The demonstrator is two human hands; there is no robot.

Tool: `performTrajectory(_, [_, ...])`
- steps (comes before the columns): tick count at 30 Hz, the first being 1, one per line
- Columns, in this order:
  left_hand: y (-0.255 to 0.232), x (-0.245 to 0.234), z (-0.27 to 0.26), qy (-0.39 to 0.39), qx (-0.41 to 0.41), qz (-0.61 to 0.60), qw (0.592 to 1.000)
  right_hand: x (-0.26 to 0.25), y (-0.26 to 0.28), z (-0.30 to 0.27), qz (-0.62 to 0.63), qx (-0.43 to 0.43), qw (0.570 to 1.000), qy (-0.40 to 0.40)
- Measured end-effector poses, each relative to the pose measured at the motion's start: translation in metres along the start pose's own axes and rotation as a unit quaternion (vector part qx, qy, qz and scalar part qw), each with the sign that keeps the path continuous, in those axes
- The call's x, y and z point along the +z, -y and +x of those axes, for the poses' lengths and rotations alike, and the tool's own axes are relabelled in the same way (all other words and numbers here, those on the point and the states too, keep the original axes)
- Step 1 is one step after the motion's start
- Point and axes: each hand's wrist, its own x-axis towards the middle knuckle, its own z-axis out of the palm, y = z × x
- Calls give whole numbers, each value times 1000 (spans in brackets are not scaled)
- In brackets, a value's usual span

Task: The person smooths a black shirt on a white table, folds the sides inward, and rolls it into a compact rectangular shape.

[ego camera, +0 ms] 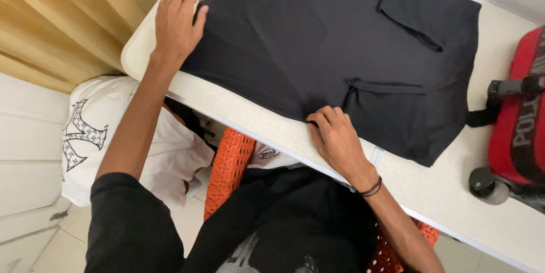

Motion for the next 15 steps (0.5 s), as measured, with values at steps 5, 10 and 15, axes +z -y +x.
performTrajectory(5, [-29,11,-13,158,126,-30,979,1,0,-3,15,-9,1000,-15])
performTrajectory(10, [-15,12,-9,195,79,-1,978,-4,1,-4,85,-2,996,0])
performTrajectory(15, [-36,4,-10,165,72,58,982,-40,-22,-27,62,60,993,-79])
